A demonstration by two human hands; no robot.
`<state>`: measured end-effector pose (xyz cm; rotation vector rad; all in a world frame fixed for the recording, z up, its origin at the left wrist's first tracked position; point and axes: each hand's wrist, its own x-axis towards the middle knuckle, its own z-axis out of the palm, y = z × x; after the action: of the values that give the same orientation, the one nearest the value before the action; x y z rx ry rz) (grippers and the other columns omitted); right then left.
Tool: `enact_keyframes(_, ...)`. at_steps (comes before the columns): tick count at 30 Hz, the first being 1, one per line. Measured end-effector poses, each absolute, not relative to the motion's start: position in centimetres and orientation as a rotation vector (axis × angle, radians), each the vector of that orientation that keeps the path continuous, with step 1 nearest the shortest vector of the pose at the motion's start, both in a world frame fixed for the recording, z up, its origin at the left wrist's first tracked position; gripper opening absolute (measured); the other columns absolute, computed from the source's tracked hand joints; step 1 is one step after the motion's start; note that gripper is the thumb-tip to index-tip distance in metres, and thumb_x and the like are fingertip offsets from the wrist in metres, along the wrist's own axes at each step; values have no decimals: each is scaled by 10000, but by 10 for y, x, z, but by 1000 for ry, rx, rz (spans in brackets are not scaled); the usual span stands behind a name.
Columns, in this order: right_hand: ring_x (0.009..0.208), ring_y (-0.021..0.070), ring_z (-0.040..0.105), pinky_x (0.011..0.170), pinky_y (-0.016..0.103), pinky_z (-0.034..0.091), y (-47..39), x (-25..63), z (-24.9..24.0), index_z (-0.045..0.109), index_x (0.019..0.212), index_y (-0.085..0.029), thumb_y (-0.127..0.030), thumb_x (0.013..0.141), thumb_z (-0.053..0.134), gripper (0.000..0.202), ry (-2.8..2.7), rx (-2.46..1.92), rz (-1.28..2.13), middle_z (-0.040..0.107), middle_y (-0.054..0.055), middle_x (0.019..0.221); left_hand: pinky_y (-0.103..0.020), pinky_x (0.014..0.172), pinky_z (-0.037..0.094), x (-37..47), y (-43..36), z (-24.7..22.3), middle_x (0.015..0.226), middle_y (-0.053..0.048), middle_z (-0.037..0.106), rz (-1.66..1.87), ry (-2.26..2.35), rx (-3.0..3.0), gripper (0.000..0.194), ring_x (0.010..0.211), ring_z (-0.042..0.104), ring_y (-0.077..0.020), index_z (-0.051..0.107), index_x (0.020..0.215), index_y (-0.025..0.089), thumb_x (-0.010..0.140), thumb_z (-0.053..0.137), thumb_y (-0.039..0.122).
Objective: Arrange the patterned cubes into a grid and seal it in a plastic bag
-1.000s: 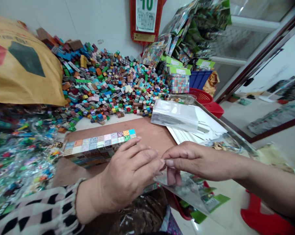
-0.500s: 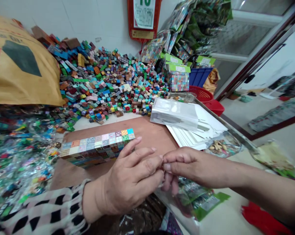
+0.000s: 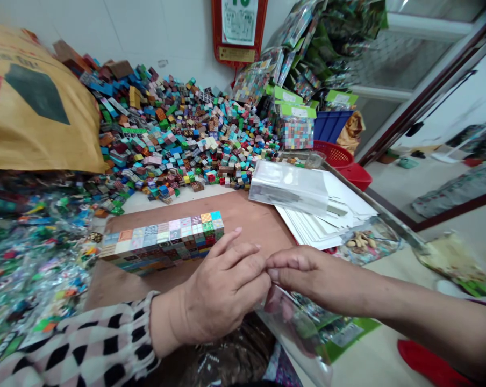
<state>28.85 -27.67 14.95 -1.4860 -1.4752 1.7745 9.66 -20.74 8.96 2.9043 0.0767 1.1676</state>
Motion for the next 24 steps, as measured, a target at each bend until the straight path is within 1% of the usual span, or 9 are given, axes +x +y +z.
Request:
enact_keyframes(2, 632, 150, 620, 697, 292, 485, -277, 288, 151, 594, 690, -181, -364, 872, 535, 264, -1490, -1510, 1769, 659, 28, 702, -459, 1188, 310, 97, -207, 88, 986, -53, 733, 1132, 85, 2895, 118, 1065, 613, -208, 647, 967, 160, 893, 556, 140)
enact_keyframes(5, 609, 146, 618, 677, 288, 486, -278, 289, 151, 590, 752, -184, -390, 882, 538, 248, -1472, -1518, 1798, 678, 27, 714, -471, 1204, 285, 97, -207, 88, 1011, -48, 729, 1118, 125, 2912, 92, 1097, 603, -212, 647, 955, 165, 889, 588, 143)
enact_keyframes(8, 615, 146, 632, 661, 280, 492, -282, 291, 148, 583, 817, -188, -363, 914, 507, 215, -1470, -1557, 1807, 707, 35, 751, -486, 1218, 260, 99, -209, 91, 1035, -50, 721, 1100, 201, 2964, 96, 1115, 592, -215, 660, 937, 169, 905, 570, 155)
enact_keyframes(10, 623, 148, 635, 625, 265, 482, -285, 293, 146, 575, 807, -191, -326, 939, 465, 219, -1569, -1608, 1752, 710, 37, 756, -481, 1224, 248, 100, -212, 95, 1023, -50, 709, 1079, 231, 3004, 130, 1119, 587, -210, 662, 890, 176, 922, 537, 156)
enact_keyframes(13, 597, 134, 595, 569, 232, 424, -285, 297, 153, 551, 748, -195, -233, 937, 440, 222, -1914, -1695, 1424, 669, 13, 693, -447, 1209, 273, 99, -216, 105, 986, -37, 683, 1115, 207, 3050, 180, 1105, 568, -198, 656, 845, 195, 945, 509, 171)
enact_keyframes(16, 592, 125, 557, 555, 226, 369, -284, 303, 170, 564, 746, -193, -136, 891, 454, 190, -2249, -1731, 980, 641, 3, 671, -400, 1137, 326, 97, -219, 117, 1033, -19, 654, 1164, 67, 3087, 130, 1092, 533, -190, 663, 913, 217, 928, 538, 186)
enact_keyframes(20, 610, 136, 583, 563, 229, 374, -288, 308, 194, 610, 798, -198, -104, 862, 495, 162, -2457, -1787, 673, 678, 17, 722, -339, 1017, 324, 97, -222, 138, 1135, 31, 621, 1304, -150, 3167, 164, 1112, 471, -150, 658, 991, 244, 899, 547, 165)
enact_keyframes(22, 608, 145, 592, 578, 235, 389, -292, 309, 201, 627, 817, -204, -101, 845, 532, 143, -2511, -1792, 545, 676, 15, 701, -320, 906, 345, 101, -222, 148, 1086, 45, 649, 1214, -203, 3205, 209, 1094, 481, -152, 646, 988, 252, 933, 468, 158)
enact_keyframes(24, 620, 157, 604, 609, 247, 409, -298, 309, 205, 642, 837, -206, -79, 828, 537, 165, -2536, -1786, 423, 669, 14, 675, -338, 814, 348, 105, -221, 156, 907, 27, 660, 1117, -249, 3215, 226, 1007, 519, -179, 622, 929, 237, 956, 413, 156)
